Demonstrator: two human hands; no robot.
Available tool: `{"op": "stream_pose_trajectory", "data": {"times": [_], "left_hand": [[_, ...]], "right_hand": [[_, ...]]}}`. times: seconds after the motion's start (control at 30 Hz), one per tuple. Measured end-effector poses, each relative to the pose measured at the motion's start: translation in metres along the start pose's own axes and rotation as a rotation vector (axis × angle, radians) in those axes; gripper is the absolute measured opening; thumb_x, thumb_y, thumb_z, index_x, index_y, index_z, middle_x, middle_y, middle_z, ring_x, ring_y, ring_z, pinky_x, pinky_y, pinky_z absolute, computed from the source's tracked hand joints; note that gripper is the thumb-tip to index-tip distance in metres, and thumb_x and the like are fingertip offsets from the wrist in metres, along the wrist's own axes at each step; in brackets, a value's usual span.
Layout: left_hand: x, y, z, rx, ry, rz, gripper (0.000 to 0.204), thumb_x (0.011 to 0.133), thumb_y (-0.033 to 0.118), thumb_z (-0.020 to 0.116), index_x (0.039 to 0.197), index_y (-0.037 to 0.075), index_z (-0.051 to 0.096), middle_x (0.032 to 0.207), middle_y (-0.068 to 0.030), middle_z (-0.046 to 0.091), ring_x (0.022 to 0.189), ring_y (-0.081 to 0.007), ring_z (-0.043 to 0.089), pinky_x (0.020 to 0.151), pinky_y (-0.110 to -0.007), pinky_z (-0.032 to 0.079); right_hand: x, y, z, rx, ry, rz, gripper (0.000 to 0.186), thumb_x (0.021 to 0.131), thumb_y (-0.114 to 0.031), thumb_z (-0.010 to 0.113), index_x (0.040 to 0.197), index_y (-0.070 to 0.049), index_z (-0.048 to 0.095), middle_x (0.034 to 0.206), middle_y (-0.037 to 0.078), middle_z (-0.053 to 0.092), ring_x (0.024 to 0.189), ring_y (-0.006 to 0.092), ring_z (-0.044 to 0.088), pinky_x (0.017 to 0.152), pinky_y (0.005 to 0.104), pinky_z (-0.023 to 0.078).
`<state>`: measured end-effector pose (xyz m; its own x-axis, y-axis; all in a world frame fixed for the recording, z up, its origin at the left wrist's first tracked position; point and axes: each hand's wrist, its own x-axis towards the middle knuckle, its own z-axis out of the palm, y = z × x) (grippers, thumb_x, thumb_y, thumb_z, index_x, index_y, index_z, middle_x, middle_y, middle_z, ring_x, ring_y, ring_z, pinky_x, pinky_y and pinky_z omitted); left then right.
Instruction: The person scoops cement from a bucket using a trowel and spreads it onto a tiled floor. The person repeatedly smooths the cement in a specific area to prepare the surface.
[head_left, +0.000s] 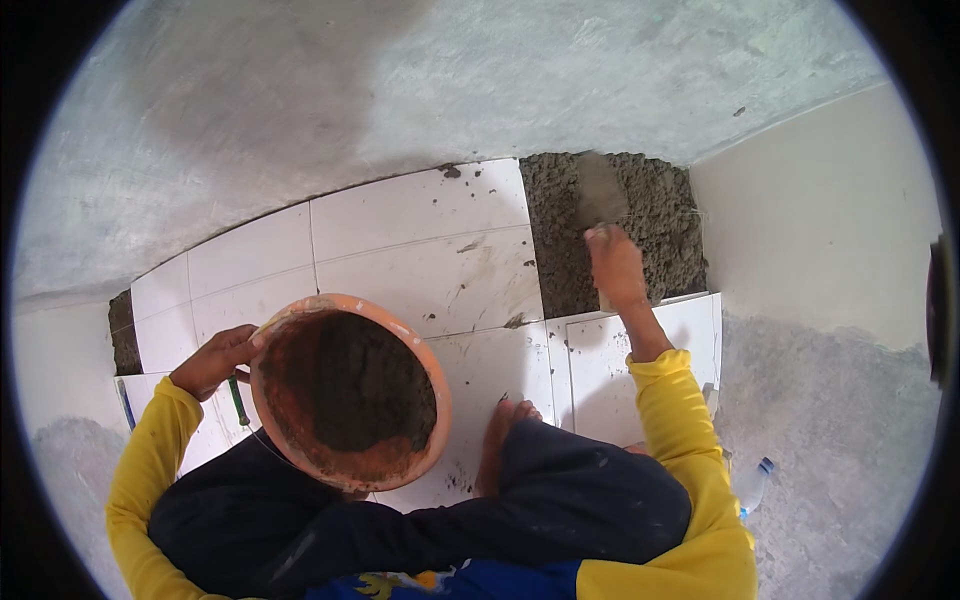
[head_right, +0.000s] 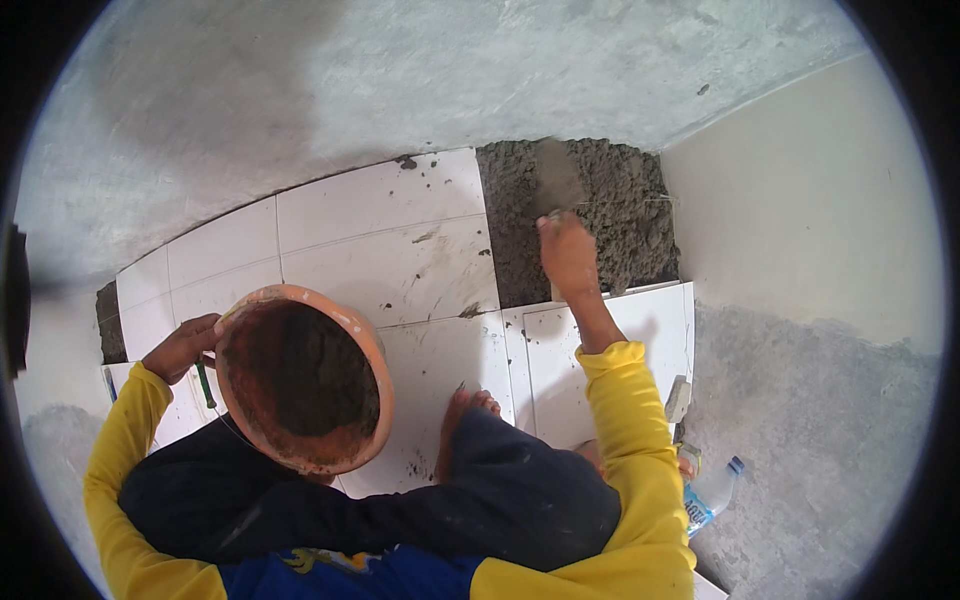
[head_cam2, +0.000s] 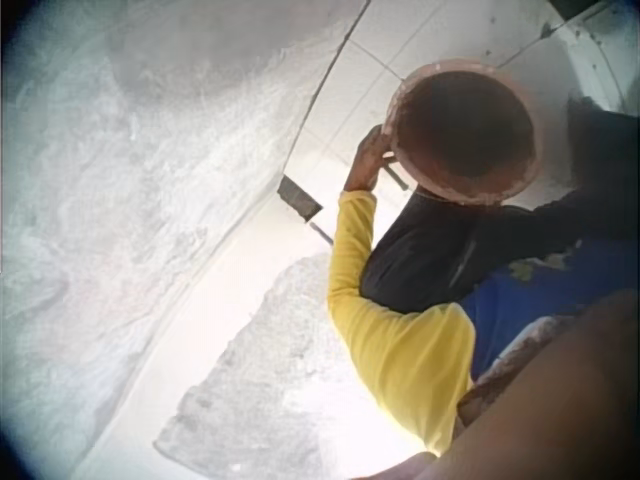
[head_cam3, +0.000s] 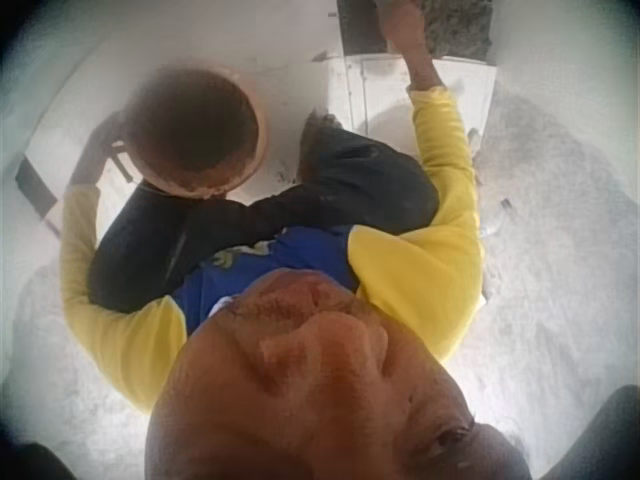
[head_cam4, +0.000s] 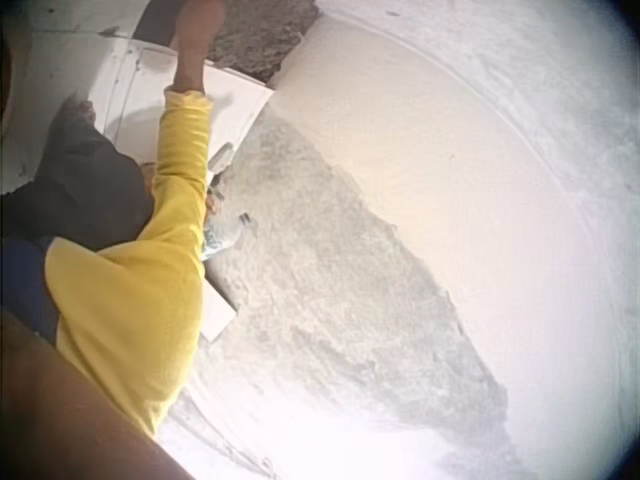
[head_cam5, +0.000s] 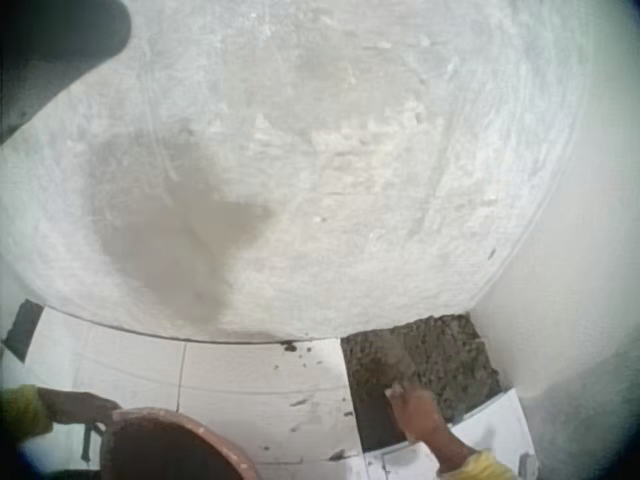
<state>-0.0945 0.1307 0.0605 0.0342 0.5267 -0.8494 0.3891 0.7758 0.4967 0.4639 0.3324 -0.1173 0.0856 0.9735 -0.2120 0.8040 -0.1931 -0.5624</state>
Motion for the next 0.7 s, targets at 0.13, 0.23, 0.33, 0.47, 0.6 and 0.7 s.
{"op": "stream_pose_trajectory", "data": {"times": [0.13,0.23,0.33,0.47,0.6,0.7], "left_hand": [[0.005,0.002,-0.001,0.025,-0.018,-0.041,0.06,0.105,0.057,0.064,0.14,0.007,0.065,0.128,-0.0078,0.07,0.118,-0.0205,0.065,0.102,-0.043,0.054],[-0.003,-0.003,0.001,-0.039,0.021,-0.056,0.061,0.105,0.057,0.064,0.14,0.007,0.065,0.129,-0.0078,0.07,0.119,-0.021,0.065,0.102,-0.042,0.055],[0.006,0.002,0.003,0.004,-0.01,-0.02,0.062,0.104,0.06,0.064,0.137,0.008,0.066,0.125,-0.0071,0.072,0.115,-0.0198,0.067,0.1,-0.04,0.055],[0.001,-0.002,-0.003,-0.028,-0.024,-0.002,0.057,0.107,0.055,0.062,0.138,0.008,0.064,0.126,-0.0053,0.071,0.115,-0.0176,0.068,0.098,-0.039,0.057],[0.001,-0.006,-0.002,-0.033,-0.003,0.001,0.054,0.108,0.055,0.061,0.134,0.009,0.066,0.122,-0.0051,0.072,0.113,-0.0173,0.068,0.098,-0.039,0.057],[0.01,-0.005,-0.004,-0.039,-0.01,-0.006,0.048,0.111,0.048,0.057,0.137,0.009,0.065,0.126,-0.0055,0.071,0.116,-0.0173,0.067,0.099,-0.04,0.057]], "right_hand": [[-0.013,-0.006,-0.001,-0.017,0.108,-0.256,0.041,0.107,-0.036,0.062,0.115,0.004,0.066,0.106,0.034,0.072,0.101,0.0532,0.07,0.088,0.0588,0.056],[-0.032,-0.048,0.011,-0.056,-0.15,-0.288,0.044,0.109,-0.039,0.059,0.115,0.003,0.067,0.106,0.033,0.073,0.101,0.0519,0.071,0.087,0.0577,0.057],[0.001,-0.009,0.001,-0.099,-0.195,-0.101,0.047,0.11,-0.042,0.055,0.115,0.003,0.067,0.107,0.032,0.073,0.097,0.0507,0.072,0.085,0.0545,0.059],[0.023,0.036,-0.055,0.051,-0.076,0.103,0.05,0.107,-0.045,0.06,0.118,0.003,0.067,0.075,0.016,0.07,0.06,0.0283,0.072,0.061,0.0422,0.058],[0.001,0.027,-0.054,0.079,-0.081,0.047,0.054,0.105,-0.047,0.064,0.13,0.001,0.067,0.096,0.025,0.074,0.076,0.0336,0.076,0.072,0.0481,0.06],[-0.006,0.026,-0.057,0.094,-0.31,0.186,0.055,0.106,-0.048,0.062,0.13,0.002,0.065,0.097,0.027,0.074,0.079,0.0419,0.075,0.075,0.0522,0.059]]}}
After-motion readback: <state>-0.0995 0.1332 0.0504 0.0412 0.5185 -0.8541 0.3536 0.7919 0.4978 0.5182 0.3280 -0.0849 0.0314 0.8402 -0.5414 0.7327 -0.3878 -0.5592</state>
